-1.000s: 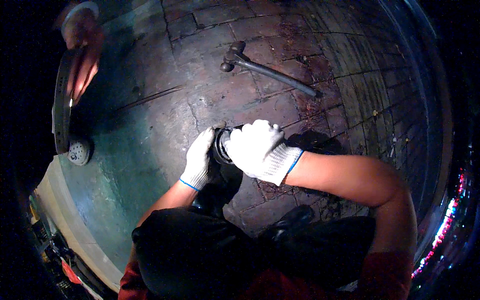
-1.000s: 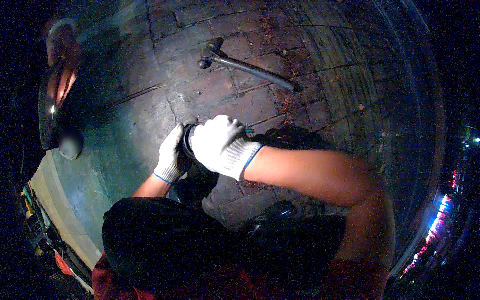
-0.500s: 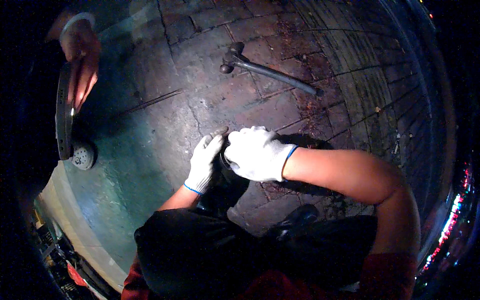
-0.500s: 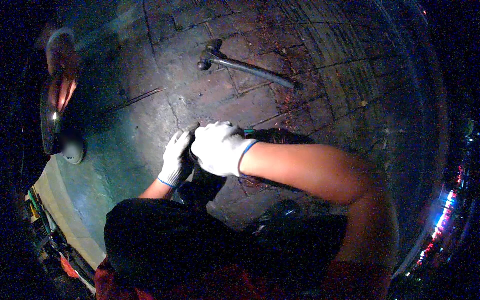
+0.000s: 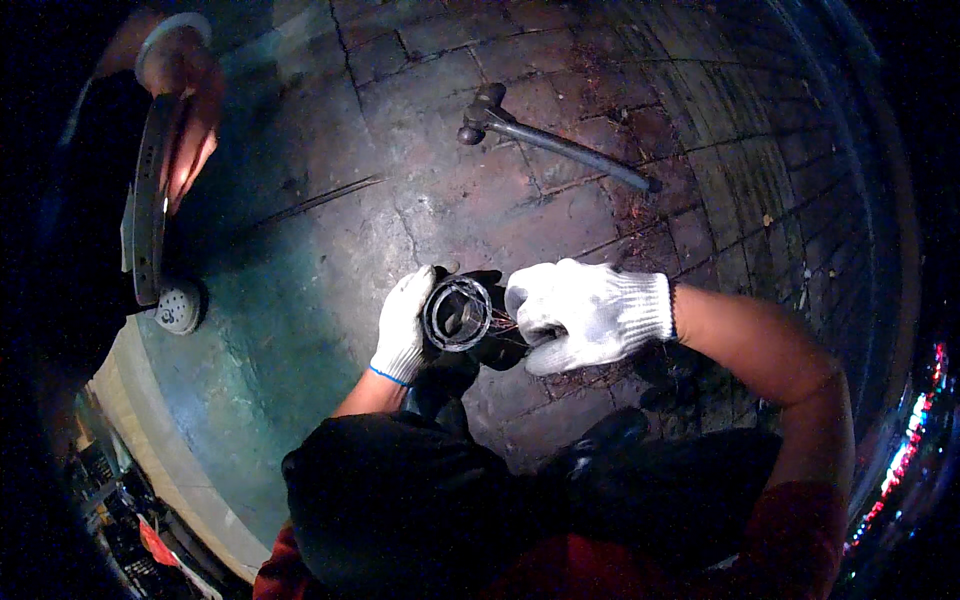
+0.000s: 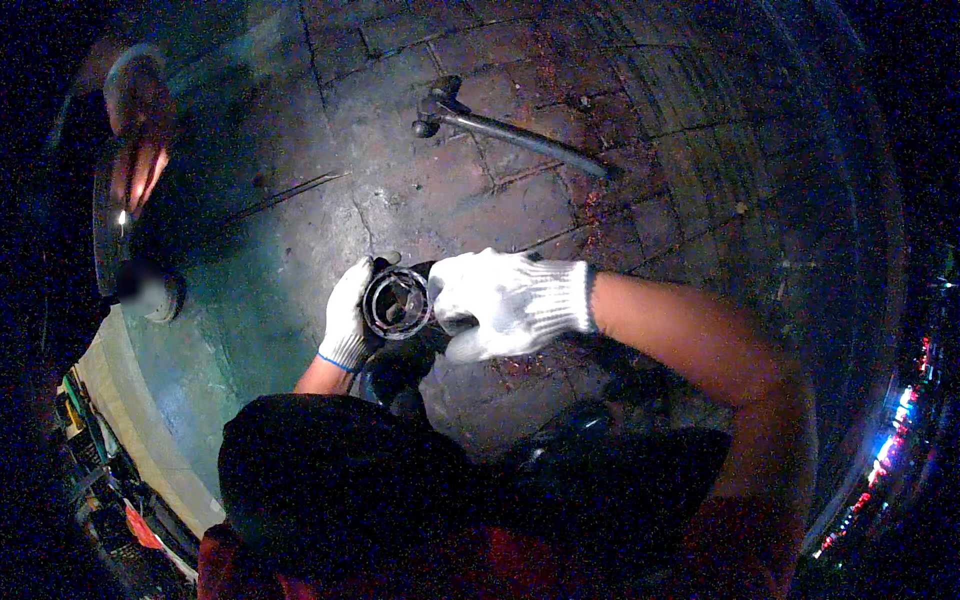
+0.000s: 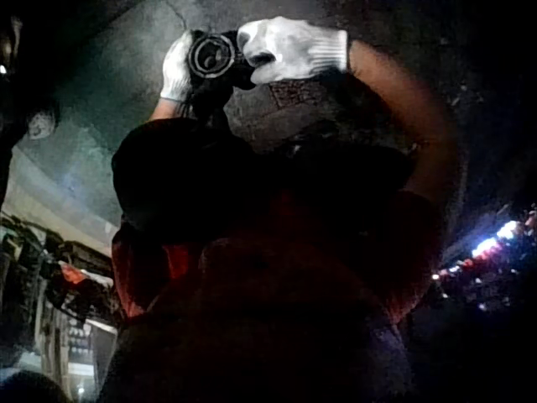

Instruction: The person uses a screwdriver and a hammer to extract copper wires and debris from a circular metal housing while squatting on a brick surface.

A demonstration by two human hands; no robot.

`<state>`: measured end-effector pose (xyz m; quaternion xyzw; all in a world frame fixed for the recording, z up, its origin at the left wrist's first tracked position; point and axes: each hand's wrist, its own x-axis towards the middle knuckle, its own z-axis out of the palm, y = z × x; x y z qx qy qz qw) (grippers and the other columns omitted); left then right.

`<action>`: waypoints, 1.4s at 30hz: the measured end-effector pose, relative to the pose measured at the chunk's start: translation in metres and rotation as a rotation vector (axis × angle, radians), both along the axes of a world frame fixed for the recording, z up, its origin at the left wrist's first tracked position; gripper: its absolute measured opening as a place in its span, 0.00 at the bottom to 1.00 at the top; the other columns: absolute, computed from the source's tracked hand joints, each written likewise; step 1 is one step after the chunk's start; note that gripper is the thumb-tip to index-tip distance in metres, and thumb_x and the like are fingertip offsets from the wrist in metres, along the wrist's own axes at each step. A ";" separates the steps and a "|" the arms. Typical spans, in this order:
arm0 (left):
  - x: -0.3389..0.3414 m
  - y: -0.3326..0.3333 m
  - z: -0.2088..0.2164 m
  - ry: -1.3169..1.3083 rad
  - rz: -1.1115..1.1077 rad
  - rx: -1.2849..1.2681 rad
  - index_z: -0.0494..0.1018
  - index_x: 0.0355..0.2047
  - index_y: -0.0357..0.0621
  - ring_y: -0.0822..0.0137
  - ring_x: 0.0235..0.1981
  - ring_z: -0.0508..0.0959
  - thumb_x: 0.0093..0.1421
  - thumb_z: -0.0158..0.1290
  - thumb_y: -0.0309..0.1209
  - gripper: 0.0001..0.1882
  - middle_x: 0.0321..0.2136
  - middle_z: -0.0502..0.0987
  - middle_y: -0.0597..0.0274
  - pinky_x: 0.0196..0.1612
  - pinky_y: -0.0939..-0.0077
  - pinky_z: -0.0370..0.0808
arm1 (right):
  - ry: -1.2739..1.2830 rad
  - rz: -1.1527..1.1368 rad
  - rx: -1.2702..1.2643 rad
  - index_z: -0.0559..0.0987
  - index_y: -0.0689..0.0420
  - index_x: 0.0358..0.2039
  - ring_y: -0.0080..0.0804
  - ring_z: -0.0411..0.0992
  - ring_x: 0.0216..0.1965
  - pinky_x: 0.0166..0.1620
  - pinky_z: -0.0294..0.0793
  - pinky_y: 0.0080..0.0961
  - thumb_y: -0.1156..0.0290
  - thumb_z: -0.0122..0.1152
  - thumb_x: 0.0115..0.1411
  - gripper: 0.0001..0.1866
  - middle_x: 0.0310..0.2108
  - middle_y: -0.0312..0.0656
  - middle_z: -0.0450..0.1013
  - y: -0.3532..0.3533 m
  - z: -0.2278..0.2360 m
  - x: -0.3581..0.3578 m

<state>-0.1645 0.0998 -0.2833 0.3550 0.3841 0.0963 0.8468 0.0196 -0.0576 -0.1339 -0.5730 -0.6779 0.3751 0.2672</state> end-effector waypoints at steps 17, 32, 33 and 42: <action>-0.019 0.074 0.011 -0.004 0.172 0.253 0.77 0.37 0.33 0.68 0.28 0.79 0.63 0.53 0.32 0.12 0.32 0.80 0.57 0.34 0.77 0.78 | 0.375 -0.539 -0.199 0.74 0.59 0.16 0.29 0.71 0.33 0.38 0.69 0.27 0.70 0.69 0.42 0.11 0.29 0.41 0.73 -0.118 0.022 0.061; 0.008 0.027 -0.024 -0.023 -0.038 -0.405 0.73 0.41 0.35 0.54 0.40 0.79 0.66 0.46 0.47 0.23 0.38 0.79 0.48 0.46 0.58 0.78 | -0.321 -1.493 -0.144 0.75 0.73 0.45 0.51 0.74 0.44 0.52 0.68 0.38 0.43 0.63 0.51 0.40 0.42 0.59 0.76 -0.140 -0.006 0.126; 0.007 0.027 -0.029 -0.020 -0.013 -0.420 0.73 0.41 0.36 0.54 0.39 0.79 0.66 0.46 0.47 0.23 0.38 0.79 0.48 0.46 0.59 0.78 | -0.340 -1.471 0.078 0.76 0.72 0.44 0.51 0.75 0.42 0.48 0.72 0.38 0.42 0.64 0.50 0.40 0.40 0.57 0.77 -0.114 0.023 0.108; 0.009 0.022 -0.022 -0.097 0.014 -0.498 0.72 0.45 0.33 0.51 0.43 0.78 0.66 0.41 0.52 0.29 0.42 0.77 0.45 0.49 0.55 0.77 | -0.392 -0.335 0.011 0.79 0.57 0.24 0.45 0.75 0.28 0.29 0.75 0.38 0.61 0.59 0.57 0.12 0.24 0.44 0.76 -0.062 0.032 0.006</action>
